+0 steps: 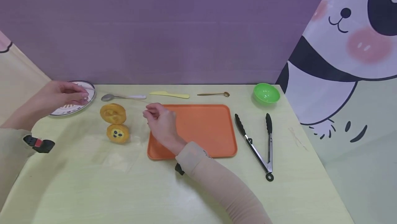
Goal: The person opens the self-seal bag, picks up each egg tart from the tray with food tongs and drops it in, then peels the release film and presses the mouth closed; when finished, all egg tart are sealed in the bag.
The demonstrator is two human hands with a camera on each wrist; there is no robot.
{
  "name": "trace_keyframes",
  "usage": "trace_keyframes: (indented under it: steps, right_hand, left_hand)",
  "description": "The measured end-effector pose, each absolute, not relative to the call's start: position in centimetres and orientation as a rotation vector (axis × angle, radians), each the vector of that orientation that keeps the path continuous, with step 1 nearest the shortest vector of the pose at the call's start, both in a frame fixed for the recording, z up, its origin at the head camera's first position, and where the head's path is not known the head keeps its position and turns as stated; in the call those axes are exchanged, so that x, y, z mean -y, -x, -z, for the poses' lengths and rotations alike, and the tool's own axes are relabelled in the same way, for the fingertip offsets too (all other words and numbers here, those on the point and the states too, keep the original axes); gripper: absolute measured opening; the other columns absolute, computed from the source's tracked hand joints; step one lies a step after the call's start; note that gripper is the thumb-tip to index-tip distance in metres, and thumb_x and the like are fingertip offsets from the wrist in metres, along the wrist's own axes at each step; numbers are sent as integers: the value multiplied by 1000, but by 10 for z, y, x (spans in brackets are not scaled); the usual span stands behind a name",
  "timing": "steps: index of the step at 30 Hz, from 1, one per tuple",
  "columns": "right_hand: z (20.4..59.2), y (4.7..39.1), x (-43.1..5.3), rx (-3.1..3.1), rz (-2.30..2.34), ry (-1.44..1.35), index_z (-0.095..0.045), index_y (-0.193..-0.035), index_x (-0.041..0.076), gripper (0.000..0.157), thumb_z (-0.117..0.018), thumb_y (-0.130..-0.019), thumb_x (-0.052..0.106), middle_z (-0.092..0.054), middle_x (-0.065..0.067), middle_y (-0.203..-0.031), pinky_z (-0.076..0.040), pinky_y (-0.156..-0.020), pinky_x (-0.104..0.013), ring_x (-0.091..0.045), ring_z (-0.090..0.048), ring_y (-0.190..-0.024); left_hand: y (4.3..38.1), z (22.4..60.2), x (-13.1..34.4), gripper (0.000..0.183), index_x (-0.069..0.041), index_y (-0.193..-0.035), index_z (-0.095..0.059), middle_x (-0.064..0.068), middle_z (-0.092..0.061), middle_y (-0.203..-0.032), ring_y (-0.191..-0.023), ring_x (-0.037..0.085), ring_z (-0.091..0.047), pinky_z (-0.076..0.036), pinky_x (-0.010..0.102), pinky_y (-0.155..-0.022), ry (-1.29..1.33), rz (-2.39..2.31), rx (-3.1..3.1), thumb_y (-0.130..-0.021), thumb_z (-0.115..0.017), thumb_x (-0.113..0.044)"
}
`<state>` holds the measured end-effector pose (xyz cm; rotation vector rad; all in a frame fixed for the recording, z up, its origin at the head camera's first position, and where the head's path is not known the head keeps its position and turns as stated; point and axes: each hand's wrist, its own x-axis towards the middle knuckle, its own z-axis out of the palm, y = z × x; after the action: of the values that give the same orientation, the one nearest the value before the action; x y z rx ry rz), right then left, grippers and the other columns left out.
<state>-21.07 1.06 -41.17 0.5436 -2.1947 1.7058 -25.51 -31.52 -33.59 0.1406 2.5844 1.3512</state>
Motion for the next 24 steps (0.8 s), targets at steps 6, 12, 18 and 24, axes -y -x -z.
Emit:
trace_keyframes:
  steps: [6, 12, 18, 24]
  right_hand:
    - [402, 208, -8, 2174, -1750, -566, -55, -99, 8, 21, -69, -85, 12, -73, -5, -85, -55, -57, -20, -5, -67, -66]
    - [389, 210, -9, 2183, -1755, -573, -53, -105, 11, 26, -69, -85, 15, -73, -2, -84, -55, -57, -22, -1, -63, -60]
    - [378, 213, -11, 2177, -1750, -617, -58, -112, 12, 29, -70, -85, 16, -73, 0, -85, -55, -58, -22, -4, -64, -61]
    - [370, 214, -14, 2181, -1744, -650, -60, -114, 11, 31, -70, -85, 14, -73, -2, -85, -56, -59, -22, -3, -65, -65]
  left_hand:
    - [240, 333, 326, 36, -5, -112, -62, -6, -71, -88, -81, 7, -68, -53, 15, -72, -158, -1301, -2666, -88, -65, -32]
    - [227, 331, 328, 31, -8, -111, -64, -8, -71, -88, -84, 8, -69, -51, 12, -72, -152, -1372, -2680, -87, -67, -29]
    - [218, 325, 327, 31, -7, -111, -65, -8, -71, -89, -84, 5, -68, -49, 12, -73, -133, -1421, -2672, -87, -67, -26]
    - [212, 320, 328, 31, -10, -110, -67, -10, -71, -88, -82, 3, -66, -49, 12, -71, -79, -1404, -2700, -85, -68, -29]
